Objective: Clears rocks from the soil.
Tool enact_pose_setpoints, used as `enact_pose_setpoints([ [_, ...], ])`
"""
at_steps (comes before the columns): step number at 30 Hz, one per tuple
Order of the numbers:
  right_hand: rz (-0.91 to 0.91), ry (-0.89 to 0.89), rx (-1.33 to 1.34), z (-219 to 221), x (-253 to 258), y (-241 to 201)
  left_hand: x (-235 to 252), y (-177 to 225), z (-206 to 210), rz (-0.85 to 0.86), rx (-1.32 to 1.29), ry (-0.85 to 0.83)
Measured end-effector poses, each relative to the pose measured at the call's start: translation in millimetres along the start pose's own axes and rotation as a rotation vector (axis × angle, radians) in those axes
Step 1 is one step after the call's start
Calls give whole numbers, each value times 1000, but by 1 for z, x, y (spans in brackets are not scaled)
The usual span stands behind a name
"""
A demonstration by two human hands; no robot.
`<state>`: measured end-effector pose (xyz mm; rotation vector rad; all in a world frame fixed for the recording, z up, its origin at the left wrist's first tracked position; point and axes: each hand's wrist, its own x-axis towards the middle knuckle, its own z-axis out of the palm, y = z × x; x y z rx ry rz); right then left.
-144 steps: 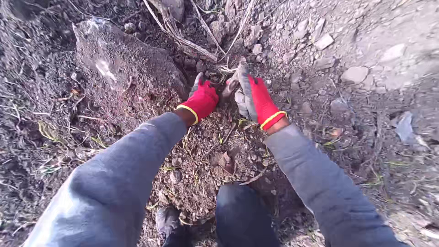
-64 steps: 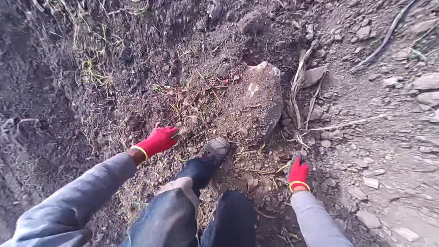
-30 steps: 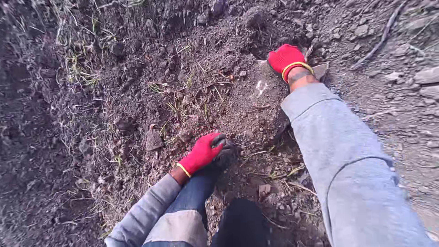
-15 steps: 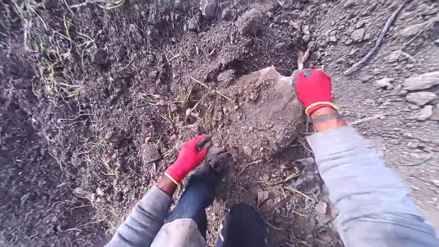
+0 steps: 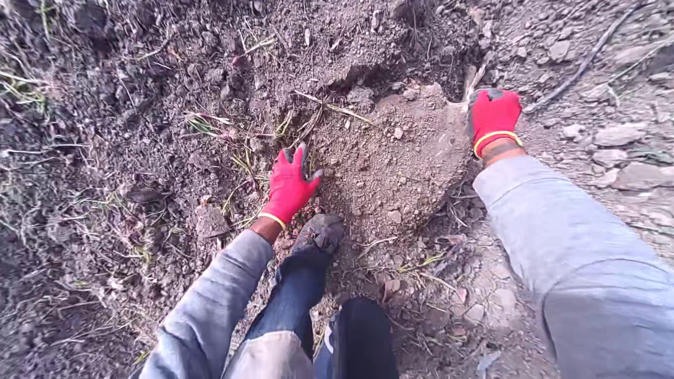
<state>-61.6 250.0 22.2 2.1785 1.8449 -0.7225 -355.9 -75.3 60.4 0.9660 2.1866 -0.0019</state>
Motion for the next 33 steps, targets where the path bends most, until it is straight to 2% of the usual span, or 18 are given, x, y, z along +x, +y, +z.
enact_pose_setpoints([
  [2,2,5,-3,0,3,-2,17,6,8,-12,23,-83],
  [6,29,18,-11,-1,5,2,27,0,9,103,-35,-28],
  [8,23,18,9,-2,9,0,17,-22,-13,78,-53,79],
  [11,17,36,40,4,10,-3,-18,-79,-63,-63,78,282],
  [14,-42,135,179,2,-3,15,-52,-127,-94,-184,235,341],
  [16,-142,240,361,10,-29,38,-70,-136,-94,-157,237,367],
  [18,-206,326,607,13,-94,73,-81,-122,-74,-48,184,315],
  [20,-137,236,934,9,-181,103,-82,-90,-45,71,108,224],
  [22,66,120,1221,29,-248,135,-73,-57,-16,210,20,133],
  [24,329,71,1404,61,-274,155,-54,-24,12,319,-106,93],
  [26,484,55,1480,83,-282,163,-31,6,32,291,-224,73],
  [28,433,88,1434,87,-272,155,-6,25,42,215,-268,87],
  [29,380,105,1328,83,-267,146,1,28,43,172,-239,102],
  [33,140,153,700,41,-219,99,21,37,39,45,-114,114],
])
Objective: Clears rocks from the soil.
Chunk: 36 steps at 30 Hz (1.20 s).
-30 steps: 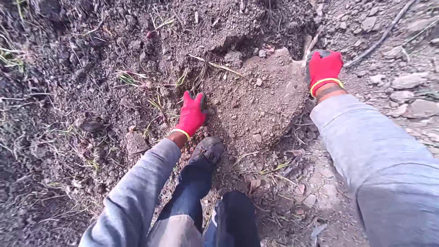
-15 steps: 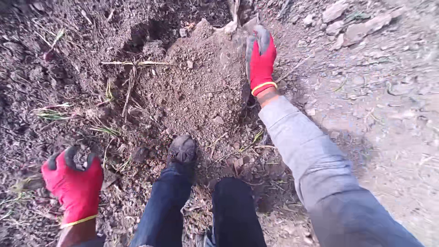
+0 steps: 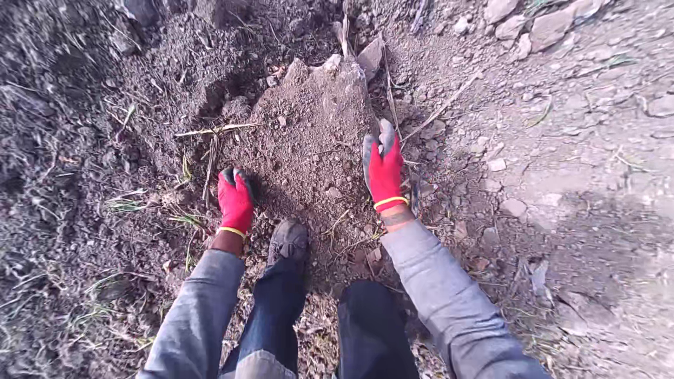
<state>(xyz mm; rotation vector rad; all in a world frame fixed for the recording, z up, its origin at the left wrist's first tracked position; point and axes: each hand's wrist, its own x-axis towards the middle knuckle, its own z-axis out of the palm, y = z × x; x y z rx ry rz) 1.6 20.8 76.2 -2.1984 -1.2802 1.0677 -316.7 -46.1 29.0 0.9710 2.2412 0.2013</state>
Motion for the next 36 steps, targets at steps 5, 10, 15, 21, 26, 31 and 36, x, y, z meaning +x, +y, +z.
enact_pose_setpoints([
  [5,-183,-43,-448,55,75,-37,14,21,-8,-244,-84,-56],
  [10,-131,16,-574,71,102,-44,26,5,7,-295,-289,-66],
  [15,-109,24,-611,70,110,-44,30,2,2,-316,-537,-105],
  [21,-87,-12,-617,71,114,-39,67,-1,-5,-376,-610,-184],
  [26,-67,-23,-624,72,120,-39,82,5,0,-477,-553,-182],
  [31,-67,-107,-609,67,139,-39,78,13,-11,-548,-572,-218],
  [36,-53,-185,-589,60,166,-38,71,24,-17,-504,-741,-236],
])
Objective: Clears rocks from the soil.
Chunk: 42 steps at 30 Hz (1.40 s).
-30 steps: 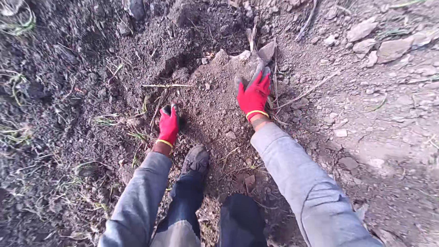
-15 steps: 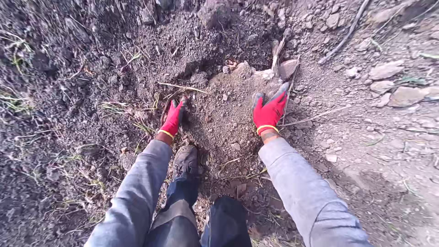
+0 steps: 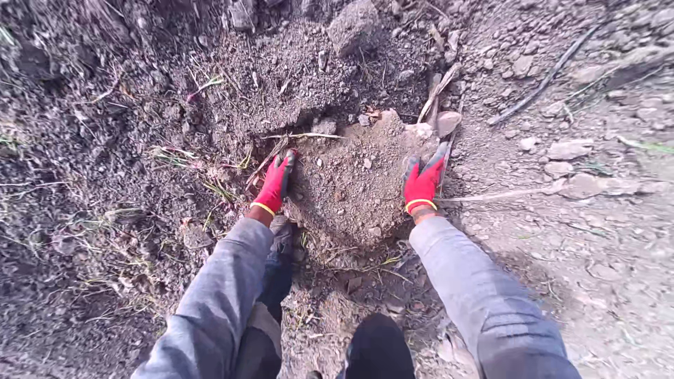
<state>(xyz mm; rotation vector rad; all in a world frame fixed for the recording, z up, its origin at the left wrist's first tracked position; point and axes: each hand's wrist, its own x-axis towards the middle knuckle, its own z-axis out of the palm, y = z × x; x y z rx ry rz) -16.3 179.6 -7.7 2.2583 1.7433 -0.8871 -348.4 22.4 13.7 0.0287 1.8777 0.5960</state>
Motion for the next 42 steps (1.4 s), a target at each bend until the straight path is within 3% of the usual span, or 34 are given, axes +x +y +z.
enact_pose_setpoints([
  [4,-20,-15,22,-6,2,6,-10,-9,15,41,-188,-14],
  [6,-5,-58,-13,-5,-7,7,-22,-15,21,-21,-184,72],
  [10,-27,-102,-27,-7,16,4,-31,7,51,-22,-126,299],
  [13,-71,-221,1,-19,43,19,-77,26,88,19,-95,358],
  [16,-124,-412,-12,-38,91,35,-134,51,134,-60,37,532],
  [17,-121,-467,-26,-48,101,45,-162,62,152,-64,71,522],
  [21,-156,-535,146,-148,137,126,-267,107,250,16,380,420],
  [24,-48,-464,170,-258,149,242,-324,128,337,58,550,331],
  [27,141,-443,305,-340,133,346,-341,141,427,123,698,294],
  [29,214,-490,545,-365,105,371,-334,155,487,154,781,243],
  [31,97,-518,703,-363,82,352,-320,177,542,172,760,166],
  [33,148,-237,690,-337,69,319,-312,182,581,165,735,82],
  [34,205,-63,687,-324,91,301,-296,189,589,156,707,76],
  [35,203,13,720,-316,125,292,-274,197,585,159,692,94],
  [37,89,-158,814,-315,141,298,-270,168,553,179,706,68],
  [39,-56,-315,796,-297,134,247,-283,118,517,240,709,16],
  [42,-89,-406,678,-249,109,146,-335,51,446,54,720,-117],
])
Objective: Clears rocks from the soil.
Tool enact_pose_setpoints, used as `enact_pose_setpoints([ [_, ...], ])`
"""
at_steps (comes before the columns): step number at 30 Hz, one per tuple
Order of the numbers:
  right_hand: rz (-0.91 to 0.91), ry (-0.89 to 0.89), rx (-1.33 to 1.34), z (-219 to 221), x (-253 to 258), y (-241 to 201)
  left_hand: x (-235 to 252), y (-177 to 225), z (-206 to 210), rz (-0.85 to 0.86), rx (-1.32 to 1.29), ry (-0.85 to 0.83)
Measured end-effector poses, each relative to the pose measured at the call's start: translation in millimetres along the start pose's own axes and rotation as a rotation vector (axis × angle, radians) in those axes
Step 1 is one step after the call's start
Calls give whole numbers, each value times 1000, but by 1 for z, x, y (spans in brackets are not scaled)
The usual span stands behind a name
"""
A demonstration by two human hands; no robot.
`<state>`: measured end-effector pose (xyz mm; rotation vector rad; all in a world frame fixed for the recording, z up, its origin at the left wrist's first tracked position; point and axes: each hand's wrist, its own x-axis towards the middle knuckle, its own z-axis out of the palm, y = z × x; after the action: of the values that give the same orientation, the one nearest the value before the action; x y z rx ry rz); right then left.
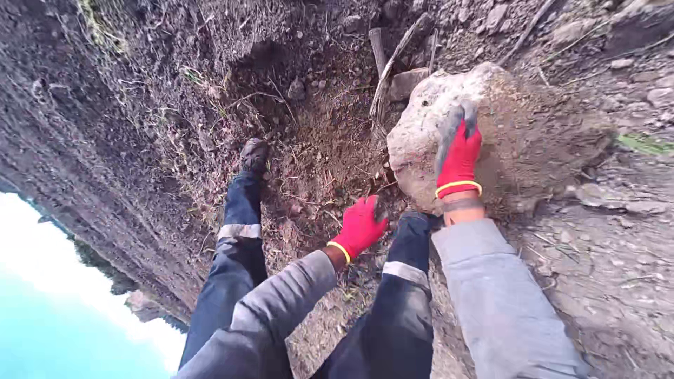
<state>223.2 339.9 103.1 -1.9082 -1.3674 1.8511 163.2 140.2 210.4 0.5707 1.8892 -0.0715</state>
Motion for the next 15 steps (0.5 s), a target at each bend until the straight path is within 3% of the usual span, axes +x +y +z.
enact_pose_setpoints([
  [4,139,-193,43,59,-33,2,-84,-94,-52,-88,-11,-126],
  [7,199,-364,-335,87,-66,39,-108,-144,-100,-116,-14,-155],
  [9,230,-458,-569,109,-83,66,-115,-169,-125,-57,-61,-74],
  [12,228,-571,-712,180,-99,95,-117,-205,-150,9,-163,61],
  [15,232,-632,-954,267,-110,124,-116,-229,-168,20,-216,61],
])
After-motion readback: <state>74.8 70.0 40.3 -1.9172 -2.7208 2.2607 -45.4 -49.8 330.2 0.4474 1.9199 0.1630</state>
